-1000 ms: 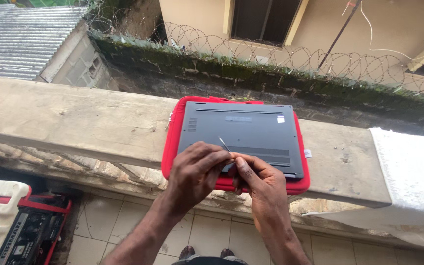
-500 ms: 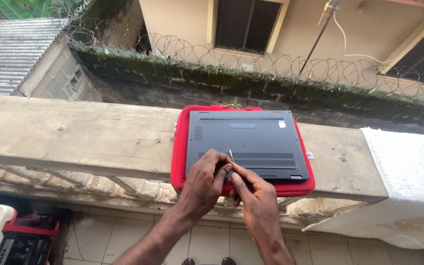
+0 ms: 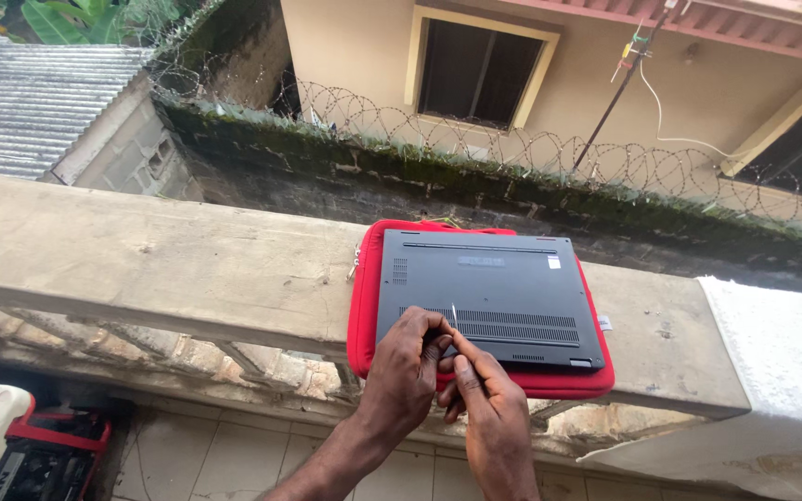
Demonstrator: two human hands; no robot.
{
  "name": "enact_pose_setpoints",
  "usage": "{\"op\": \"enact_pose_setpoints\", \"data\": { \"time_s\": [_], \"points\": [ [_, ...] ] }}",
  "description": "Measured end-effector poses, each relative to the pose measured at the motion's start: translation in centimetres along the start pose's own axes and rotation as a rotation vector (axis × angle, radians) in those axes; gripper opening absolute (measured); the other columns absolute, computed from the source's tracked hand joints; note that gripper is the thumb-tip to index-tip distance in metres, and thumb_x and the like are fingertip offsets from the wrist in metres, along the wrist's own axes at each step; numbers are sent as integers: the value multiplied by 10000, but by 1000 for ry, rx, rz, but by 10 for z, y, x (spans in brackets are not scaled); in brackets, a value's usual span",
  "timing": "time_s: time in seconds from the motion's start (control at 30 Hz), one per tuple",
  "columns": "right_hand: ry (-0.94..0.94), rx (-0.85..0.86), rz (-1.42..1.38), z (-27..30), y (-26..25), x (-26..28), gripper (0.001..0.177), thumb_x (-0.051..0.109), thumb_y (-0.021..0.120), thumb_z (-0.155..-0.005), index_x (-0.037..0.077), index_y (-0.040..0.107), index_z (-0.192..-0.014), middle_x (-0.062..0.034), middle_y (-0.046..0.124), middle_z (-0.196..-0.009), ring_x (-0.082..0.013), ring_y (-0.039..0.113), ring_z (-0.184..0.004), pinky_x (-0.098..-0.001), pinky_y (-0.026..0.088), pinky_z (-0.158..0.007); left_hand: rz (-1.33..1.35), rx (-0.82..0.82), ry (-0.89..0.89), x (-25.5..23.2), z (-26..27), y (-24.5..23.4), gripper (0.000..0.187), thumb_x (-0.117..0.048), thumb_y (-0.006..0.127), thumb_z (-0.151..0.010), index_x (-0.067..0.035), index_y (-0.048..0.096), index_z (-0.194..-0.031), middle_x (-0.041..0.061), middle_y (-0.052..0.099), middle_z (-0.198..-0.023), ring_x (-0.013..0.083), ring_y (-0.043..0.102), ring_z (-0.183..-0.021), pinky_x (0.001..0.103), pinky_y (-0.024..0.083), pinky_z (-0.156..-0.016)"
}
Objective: The person uses a screwdriver to remove and reinsert screws on the bottom panel of a laptop placed on a red bag. The person flips the laptop over, opens the lid briefly, then closes it and continues adjusting screws on the back.
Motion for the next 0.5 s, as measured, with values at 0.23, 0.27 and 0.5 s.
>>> {"op": "enact_pose_setpoints", "data": {
  "time_s": [0.23,0.27,0.5],
  "points": [
    [25,-1,106,3,1,-2,399,136,484,-940,50,578,-1319,-55,625,-925,-96,551,-657,-229,466,-518,63,1,-135,13,4,1,81,-82,563,-922,-2,566,-925,111,610,-878,227,612,-780,338,503,-685],
    [18,12,131,4,1,1,402,138,487,-940,58,575,-1325,-51,616,-920,-93,551,-652,-227,470,-520,99,3,-165,15,5,1,85,-89,557,-925,-5,566,-923,105,611,-880,217,613,-779,331,510,-683],
    [17,-175,429,18,-27,34,436,166,481,-907,135,569,-1333,-22,664,-923,-73,556,-586,-236,462,-478,238,-65,-383,35,6,-5,115,-142,563,-934,-33,593,-954,48,602,-775,116,572,-708,251,503,-636]
  ]
}}
Point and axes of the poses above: each hand's wrist, its own z-axis away from the middle knuckle, its own y-axis out of the palm, x = y × z, the point moved 9 cm from there along -z, towards the middle knuckle
